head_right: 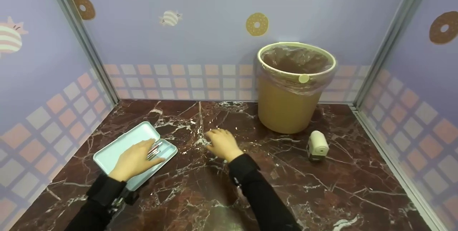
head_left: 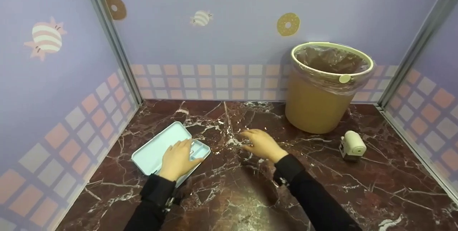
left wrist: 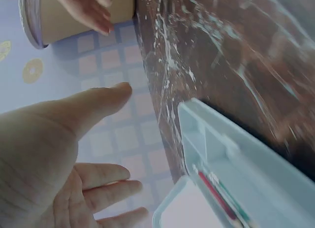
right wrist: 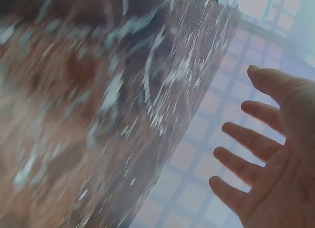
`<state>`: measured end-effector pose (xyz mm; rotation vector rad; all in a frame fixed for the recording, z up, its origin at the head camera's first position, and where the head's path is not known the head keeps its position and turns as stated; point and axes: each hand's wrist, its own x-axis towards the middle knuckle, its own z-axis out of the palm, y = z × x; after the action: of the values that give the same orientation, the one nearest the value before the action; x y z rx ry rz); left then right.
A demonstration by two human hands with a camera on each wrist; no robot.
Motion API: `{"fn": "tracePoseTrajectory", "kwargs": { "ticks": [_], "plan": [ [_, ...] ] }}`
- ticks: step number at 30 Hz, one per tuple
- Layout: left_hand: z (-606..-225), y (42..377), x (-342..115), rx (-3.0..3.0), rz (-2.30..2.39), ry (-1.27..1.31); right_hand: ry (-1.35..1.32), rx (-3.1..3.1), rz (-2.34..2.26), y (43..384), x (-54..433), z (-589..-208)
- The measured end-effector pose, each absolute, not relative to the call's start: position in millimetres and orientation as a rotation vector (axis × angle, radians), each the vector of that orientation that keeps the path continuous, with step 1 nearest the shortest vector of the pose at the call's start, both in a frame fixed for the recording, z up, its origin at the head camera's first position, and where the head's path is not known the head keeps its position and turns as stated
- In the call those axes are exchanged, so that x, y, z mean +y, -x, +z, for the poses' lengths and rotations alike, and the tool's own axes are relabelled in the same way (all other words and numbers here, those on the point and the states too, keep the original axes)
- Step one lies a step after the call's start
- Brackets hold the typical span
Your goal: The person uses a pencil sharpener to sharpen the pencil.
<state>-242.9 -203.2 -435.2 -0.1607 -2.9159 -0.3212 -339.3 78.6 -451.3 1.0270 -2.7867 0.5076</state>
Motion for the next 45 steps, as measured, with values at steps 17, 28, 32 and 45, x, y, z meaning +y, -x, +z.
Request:
{"fn": "tracePoseTrajectory", "kwargs": {
  "ticks": [17, 28, 32, 45],
  "plan": [
    [-449, 195, -239, -2.875, -0.060, 0.107, -1.363, -2.621, 0.479, 336, -7, -453],
    [-458, 198, -247, -2.926, -0.061, 0.068, -1.413, -2.551, 0.336, 336, -59, -468],
    [-461, 200, -251, -2.916, -0.059, 0.076, -1.402, -2.522, 0.266, 338, -68, -478],
    [-464, 196, -258, -2.973, -0.107, 0.052, -1.398, -2.524, 0.090, 339, -95, -483]
  ]
}}
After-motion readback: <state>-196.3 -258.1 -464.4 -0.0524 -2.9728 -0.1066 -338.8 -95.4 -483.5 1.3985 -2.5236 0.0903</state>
